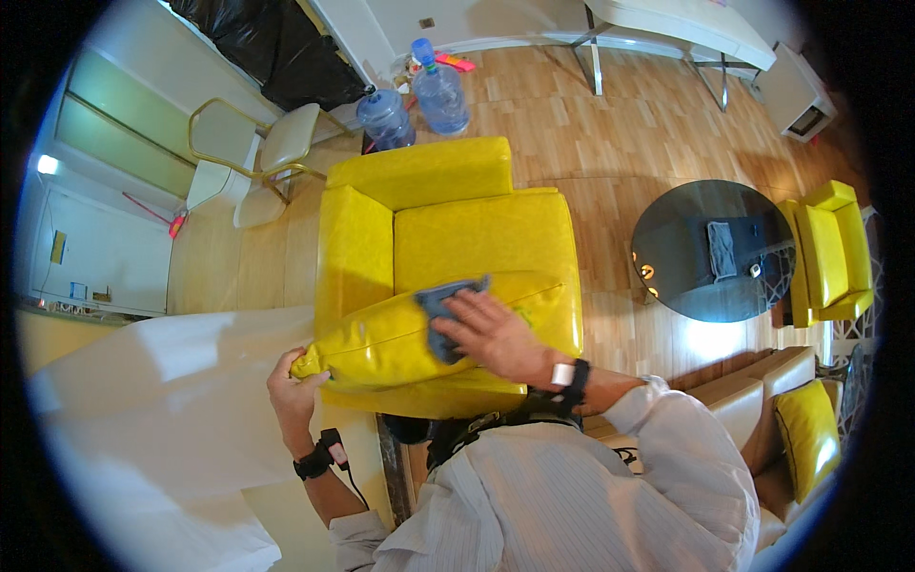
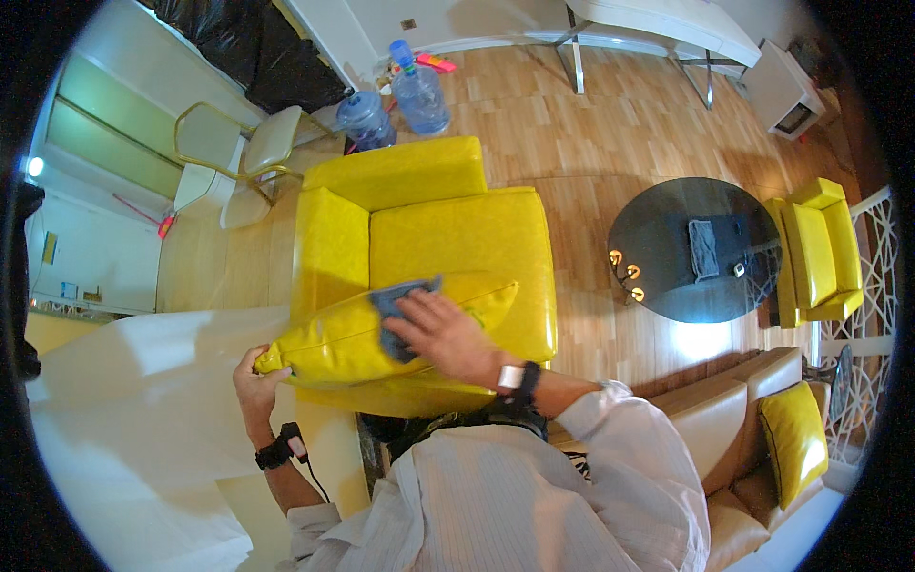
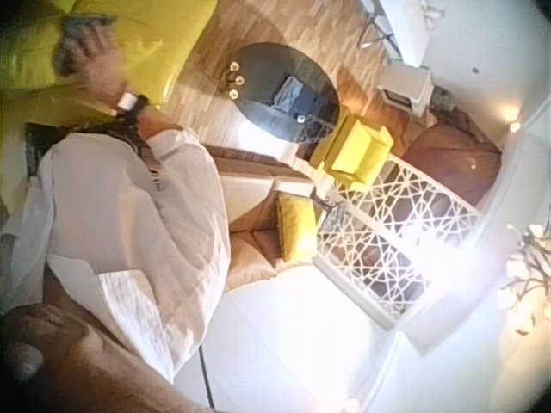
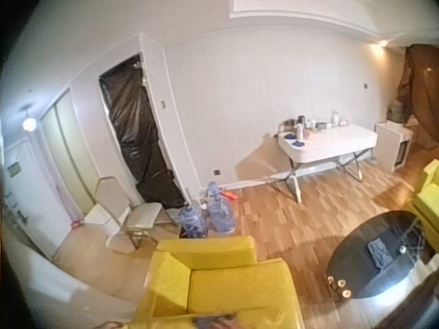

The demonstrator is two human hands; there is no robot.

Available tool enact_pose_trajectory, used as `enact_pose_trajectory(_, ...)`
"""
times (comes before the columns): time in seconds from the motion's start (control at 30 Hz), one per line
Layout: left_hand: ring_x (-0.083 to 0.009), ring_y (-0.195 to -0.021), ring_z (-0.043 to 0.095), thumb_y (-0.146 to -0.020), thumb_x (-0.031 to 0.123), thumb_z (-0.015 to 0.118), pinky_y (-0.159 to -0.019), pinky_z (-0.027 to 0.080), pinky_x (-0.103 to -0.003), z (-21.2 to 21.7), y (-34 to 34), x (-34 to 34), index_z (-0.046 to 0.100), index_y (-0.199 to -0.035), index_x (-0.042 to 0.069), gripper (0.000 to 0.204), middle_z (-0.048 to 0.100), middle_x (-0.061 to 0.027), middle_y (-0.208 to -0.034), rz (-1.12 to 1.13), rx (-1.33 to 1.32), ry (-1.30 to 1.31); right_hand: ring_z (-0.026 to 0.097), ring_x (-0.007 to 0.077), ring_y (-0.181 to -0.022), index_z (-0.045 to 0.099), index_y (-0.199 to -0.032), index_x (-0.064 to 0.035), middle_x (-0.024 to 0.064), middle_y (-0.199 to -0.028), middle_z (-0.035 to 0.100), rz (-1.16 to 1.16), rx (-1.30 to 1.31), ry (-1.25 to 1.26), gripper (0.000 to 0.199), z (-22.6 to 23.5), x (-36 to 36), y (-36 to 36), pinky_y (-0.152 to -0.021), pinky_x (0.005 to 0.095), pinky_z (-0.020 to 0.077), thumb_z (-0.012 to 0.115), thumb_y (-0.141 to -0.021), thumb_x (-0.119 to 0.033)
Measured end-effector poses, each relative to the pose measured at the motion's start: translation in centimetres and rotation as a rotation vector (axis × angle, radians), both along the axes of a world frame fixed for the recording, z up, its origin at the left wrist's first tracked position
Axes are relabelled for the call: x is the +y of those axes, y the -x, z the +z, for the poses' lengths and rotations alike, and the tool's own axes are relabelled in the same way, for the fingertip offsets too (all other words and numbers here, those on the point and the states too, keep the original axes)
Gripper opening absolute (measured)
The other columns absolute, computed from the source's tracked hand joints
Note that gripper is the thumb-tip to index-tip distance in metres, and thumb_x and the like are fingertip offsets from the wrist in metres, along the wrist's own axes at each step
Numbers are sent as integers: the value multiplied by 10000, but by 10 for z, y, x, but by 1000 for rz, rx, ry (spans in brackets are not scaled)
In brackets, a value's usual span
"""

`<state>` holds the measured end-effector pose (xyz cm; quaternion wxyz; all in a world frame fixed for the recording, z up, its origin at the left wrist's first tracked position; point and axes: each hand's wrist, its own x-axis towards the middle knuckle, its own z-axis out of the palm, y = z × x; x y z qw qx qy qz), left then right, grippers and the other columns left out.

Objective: The person wipes a yellow leather armchair with a dark cloth, cleaning the seat, backrest, and armrests. The person moves around the chair to reach different surfaces, maintaining continuous contact with the cloth.

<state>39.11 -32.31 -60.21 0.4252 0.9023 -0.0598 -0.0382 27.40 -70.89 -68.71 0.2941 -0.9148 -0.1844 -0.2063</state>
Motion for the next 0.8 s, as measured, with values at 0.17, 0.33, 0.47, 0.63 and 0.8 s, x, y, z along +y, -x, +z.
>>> enact_pose_trajectory(0.17,-321,-1319,660,-739,10,901,-1169,466,-522,-3,4,-6,724,-1336,26,623,726,-141,-1366,3,-186,-461,519,435,-1505,665,-1503,-135,208,-1576,598,-188,77,150,566,-2,-50,35,-1271,571,402,803,-962,-226)
enact_pose_trajectory(0.33,-371,-1609,413,-720,204,978,-1306,148,-751,0,7,-50,596,-1559,127,925,581,-98,-1629,-189,-445,-1135,493,441,-1530,641,-1534,-132,218,-1610,568,-141,71,104,574,-2,-25,16,-1283,592,374,787,-988,-235)
enact_pose_trajectory(0.47,-385,-1589,434,-658,325,1005,-1290,147,-760,7,23,-87,532,-1619,156,1084,559,-104,-1652,-360,-177,-913,478,443,-1545,574,-1586,-109,237,-1625,547,-37,50,55,620,-9,13,-5,-1296,582,357,747,-1007,-246)
enact_pose_trajectory(0.63,-351,-1524,508,-592,371,1026,-1271,238,-693,-16,12,-122,548,-1617,168,1149,599,-119,-1615,-457,-269,-750,502,446,-1527,571,-1573,-98,249,-1619,548,4,-21,115,636,-14,28,-18,-1284,572,384,752,-979,-234)
enact_pose_trajectory(0.8,-321,-1441,578,-629,313,1007,-1252,296,-639,-27,11,-120,637,-1541,165,995,684,-98,-1514,-432,-329,-690,550,430,-1479,646,-1505,-122,214,-1595,580,-80,38,114,596,-2,-33,-3,-1254,565,424,806,-940,-225)
